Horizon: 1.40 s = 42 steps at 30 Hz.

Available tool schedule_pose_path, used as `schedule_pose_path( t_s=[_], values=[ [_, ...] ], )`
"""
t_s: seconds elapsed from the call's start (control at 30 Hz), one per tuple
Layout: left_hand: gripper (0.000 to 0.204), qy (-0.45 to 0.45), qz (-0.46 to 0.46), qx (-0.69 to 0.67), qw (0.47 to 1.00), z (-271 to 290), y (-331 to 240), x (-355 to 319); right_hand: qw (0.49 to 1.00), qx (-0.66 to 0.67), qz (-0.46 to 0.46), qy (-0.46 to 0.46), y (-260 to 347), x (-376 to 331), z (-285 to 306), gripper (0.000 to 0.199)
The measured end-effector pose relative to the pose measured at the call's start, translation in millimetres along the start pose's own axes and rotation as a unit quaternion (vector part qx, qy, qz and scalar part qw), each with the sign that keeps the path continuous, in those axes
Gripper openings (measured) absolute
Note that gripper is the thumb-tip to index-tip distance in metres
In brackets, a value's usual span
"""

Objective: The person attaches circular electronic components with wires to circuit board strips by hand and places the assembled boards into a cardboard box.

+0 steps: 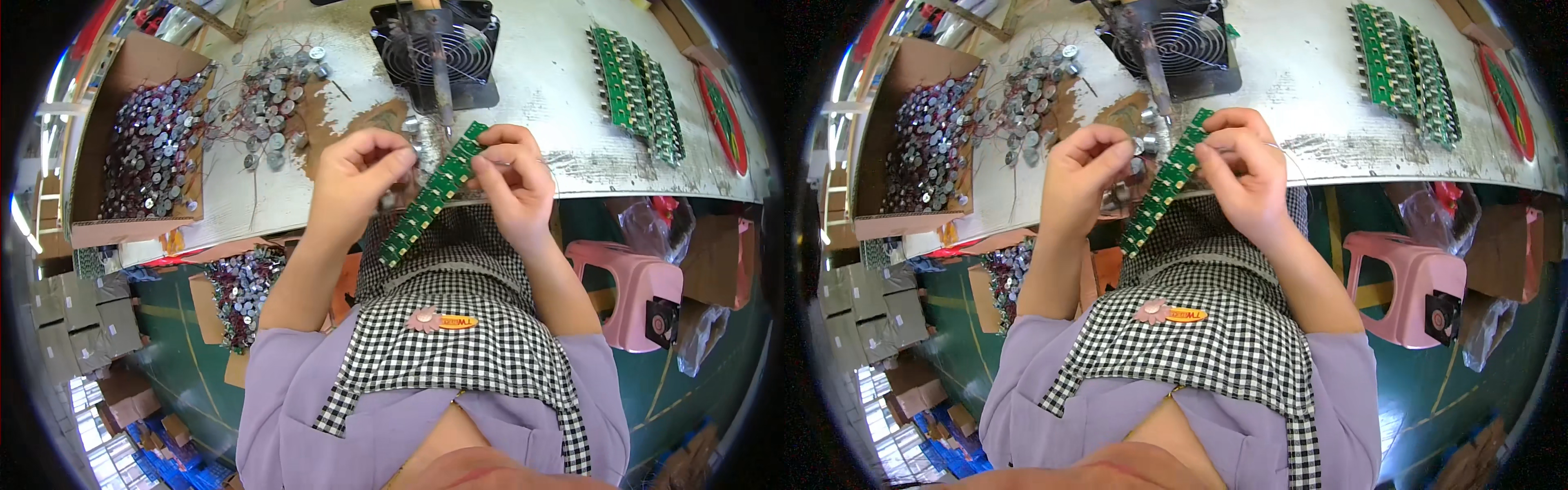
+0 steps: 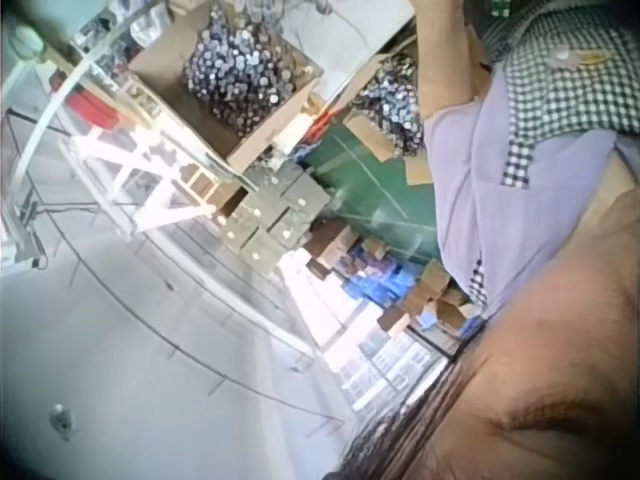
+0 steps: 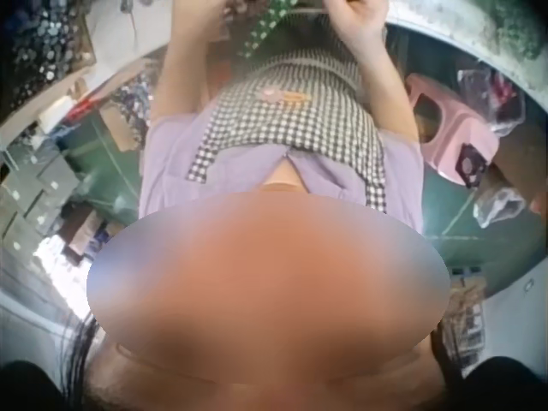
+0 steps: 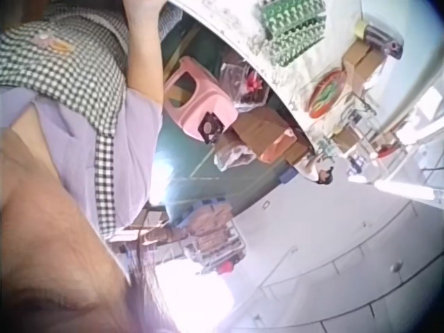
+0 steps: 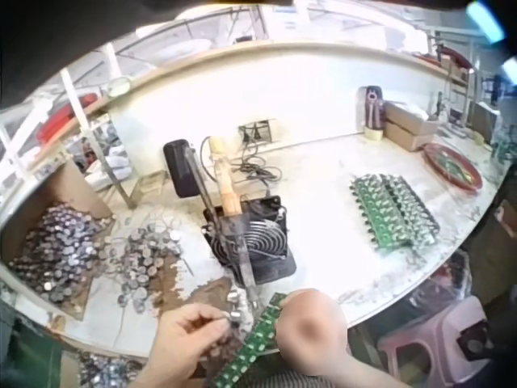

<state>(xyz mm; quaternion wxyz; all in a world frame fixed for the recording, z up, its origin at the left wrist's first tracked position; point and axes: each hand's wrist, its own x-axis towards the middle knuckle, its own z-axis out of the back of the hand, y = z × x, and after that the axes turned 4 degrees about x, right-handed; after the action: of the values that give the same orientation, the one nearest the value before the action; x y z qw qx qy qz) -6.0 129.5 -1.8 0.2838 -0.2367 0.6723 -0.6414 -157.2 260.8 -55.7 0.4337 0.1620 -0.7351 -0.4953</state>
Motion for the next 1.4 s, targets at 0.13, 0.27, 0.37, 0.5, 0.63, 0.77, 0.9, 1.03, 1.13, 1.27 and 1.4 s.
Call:
schedule_pose_path(
  t_s=[0.13,0.27,0.37,0.5,0.63,0.77,0.9,1.03,1.13,1.27,1.4],
  values=[
    [0.008,0.007,-0.077,0.144,0.987,-19,11,-2,0.998,-0.036,0.046,-0.004,-3,-6,-3,0.007],
    [0.007,0.013,-0.145,0.179,0.973,-21,16,7,0.998,-0.014,0.067,-0.010,-3,-6,-4,0.007],
    [0.007,0.031,-0.077,0.112,0.990,-21,17,12,0.998,0.000,0.068,-0.013,0,-3,-5,0.006],
    [0.006,0.015,-0.070,0.098,0.993,-22,17,16,0.997,-0.025,0.066,-0.010,3,2,-6,0.005],
    [0.006,0.003,-0.090,0.088,0.992,-24,16,18,0.996,-0.045,0.075,-0.013,2,9,-9,0.006],
    [0.006,-0.006,-0.110,0.083,0.990,-24,12,18,0.992,-0.075,0.105,-0.007,2,16,-9,0.006],
    [0.006,-0.008,-0.114,0.071,0.991,-24,10,16,0.985,-0.110,0.135,0.017,2,19,-8,0.007],
    [0.006,-0.003,-0.099,0.092,0.991,-24,13,12,0.992,-0.071,0.108,0.006,2,11,-10,0.007],
    [0.006,0.001,-0.093,0.091,0.991,-23,15,10,0.997,-0.036,0.070,0.004,4,5,-7,0.007],
    [0.006,-0.018,-0.091,0.120,0.988,-24,17,11,0.999,-0.010,0.050,-0.014,4,2,-8,0.008],
    [0.007,-0.036,-0.100,0.117,0.987,-27,18,12,0.997,-0.043,0.062,-0.020,3,4,-12,0.008]
  ],
)
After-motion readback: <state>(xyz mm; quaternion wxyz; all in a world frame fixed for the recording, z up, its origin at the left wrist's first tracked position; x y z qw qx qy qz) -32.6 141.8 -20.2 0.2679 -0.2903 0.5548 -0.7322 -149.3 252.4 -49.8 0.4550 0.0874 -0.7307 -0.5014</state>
